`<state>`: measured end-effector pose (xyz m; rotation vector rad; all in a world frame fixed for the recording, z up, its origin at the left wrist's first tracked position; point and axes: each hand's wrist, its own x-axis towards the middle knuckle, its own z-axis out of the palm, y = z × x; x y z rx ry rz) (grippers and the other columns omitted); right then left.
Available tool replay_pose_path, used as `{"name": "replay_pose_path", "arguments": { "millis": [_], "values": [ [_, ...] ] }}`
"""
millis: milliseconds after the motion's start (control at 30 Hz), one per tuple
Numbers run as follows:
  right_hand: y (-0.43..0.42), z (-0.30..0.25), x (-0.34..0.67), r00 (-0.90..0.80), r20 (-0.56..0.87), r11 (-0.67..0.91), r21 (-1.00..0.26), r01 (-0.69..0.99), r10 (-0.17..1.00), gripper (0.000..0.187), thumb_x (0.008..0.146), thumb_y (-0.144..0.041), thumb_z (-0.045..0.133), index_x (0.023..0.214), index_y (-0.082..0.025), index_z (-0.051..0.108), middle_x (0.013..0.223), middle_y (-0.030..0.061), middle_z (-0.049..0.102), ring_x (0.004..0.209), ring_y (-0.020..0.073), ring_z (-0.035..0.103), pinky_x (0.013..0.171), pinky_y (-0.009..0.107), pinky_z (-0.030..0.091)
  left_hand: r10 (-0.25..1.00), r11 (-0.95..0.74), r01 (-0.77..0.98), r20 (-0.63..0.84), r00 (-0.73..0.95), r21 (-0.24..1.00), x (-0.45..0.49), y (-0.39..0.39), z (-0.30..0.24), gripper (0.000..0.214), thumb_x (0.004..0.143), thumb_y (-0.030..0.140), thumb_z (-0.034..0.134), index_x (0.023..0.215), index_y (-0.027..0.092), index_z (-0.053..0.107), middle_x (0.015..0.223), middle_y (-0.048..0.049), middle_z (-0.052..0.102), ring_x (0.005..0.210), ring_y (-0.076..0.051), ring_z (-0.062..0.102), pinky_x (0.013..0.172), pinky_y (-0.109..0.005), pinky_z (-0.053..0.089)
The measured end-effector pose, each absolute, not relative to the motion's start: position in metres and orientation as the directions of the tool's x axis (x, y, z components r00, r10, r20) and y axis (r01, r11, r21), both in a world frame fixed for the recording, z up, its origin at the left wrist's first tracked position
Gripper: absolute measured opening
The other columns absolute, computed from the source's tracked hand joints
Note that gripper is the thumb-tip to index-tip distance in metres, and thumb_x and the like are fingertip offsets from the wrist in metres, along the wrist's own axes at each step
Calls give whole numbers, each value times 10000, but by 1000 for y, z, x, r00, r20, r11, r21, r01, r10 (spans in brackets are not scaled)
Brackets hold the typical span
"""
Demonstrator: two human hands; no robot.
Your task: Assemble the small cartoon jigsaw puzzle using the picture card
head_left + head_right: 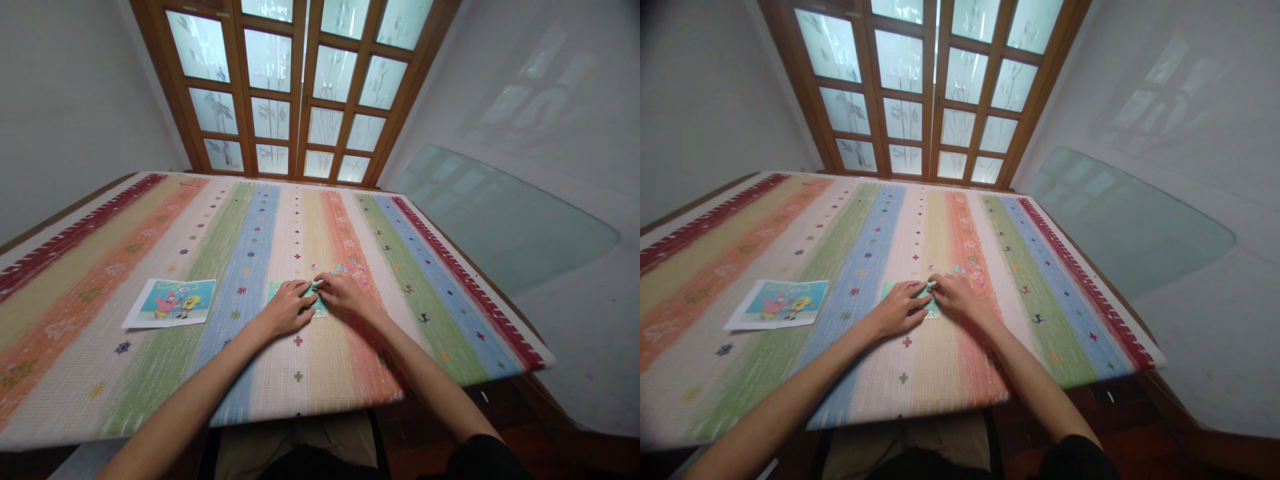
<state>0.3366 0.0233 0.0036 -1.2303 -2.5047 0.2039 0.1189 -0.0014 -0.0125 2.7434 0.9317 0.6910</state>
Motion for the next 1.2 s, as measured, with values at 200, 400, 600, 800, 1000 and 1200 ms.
{"name": "replay_pose_path", "arguments": {
  "millis": [200, 400, 600, 800, 1000, 1200],
  "values": [
    [22, 2, 338, -555, 264, 614, -350, 707, 789, 151, 893, -173, 637, 1039, -197, 665, 921, 68, 786, 800, 182, 706, 683, 251, 429, 596, -803, 534, 348, 724, 264, 117, 0, -14, 308, 938, 275, 588, 1227, 229, 684, 1390, -120, 617, 1295, -339, 531, 1060, -544, 444],
    [21, -6, 339, -572, 296, 639, -239, 731, 765, 88, 901, -163, 591, 944, -182, 664, 833, 71, 748, 724, 172, 651, 646, 249, 371, 584, -811, 534, 352, 731, 238, 117, -1, -14, 346, 961, 295, 558, 1285, 236, 664, 1370, -144, 624, 1280, -332, 546, 1037, -542, 448],
    [20, -13, 339, -584, 365, 673, -198, 713, 725, 140, 913, -157, 531, 832, -184, 641, 741, 53, 701, 636, 151, 579, 618, 254, 324, 593, -805, 549, 339, 730, 225, 117, 2, -14, 334, 952, 330, 567, 1257, 241, 670, 1361, -131, 628, 1259, -334, 548, 1030, -534, 448],
    [22, -10, 340, -585, 348, 667, -199, 718, 733, 95, 904, -167, 568, 909, -177, 662, 780, 58, 723, 657, 158, 592, 621, 256, 325, 594, -805, 546, 333, 733, 233, 118, 2, -12, 318, 947, 326, 565, 1241, 246, 658, 1387, -96, 618, 1244, -324, 548, 1010, -509, 447],
    [19, -16, 341, -588, 395, 690, -200, 695, 706, 129, 920, -140, 533, 880, -172, 652, 766, 60, 702, 672, 156, 589, 639, 251, 354, 586, -810, 541, 312, 748, 227, 118, 1, -9, 353, 953, 317, 549, 1286, 223, 619, 1386, -96, 622, 1246, -329, 530, 1016, -509, 422],
    [22, -23, 343, -635, 478, 758, -109, 643, 607, 201, 925, -109, 493, 776, -180, 608, 689, 41, 640, 618, 142, 524, 632, 262, 347, 584, -812, 554, 271, 765, 185, 118, 1, -8, 327, 987, 335, 515, 1270, 199, 608, 1394, -109, 609, 1257, -327, 517, 1020, -493, 410]
  ]
}}
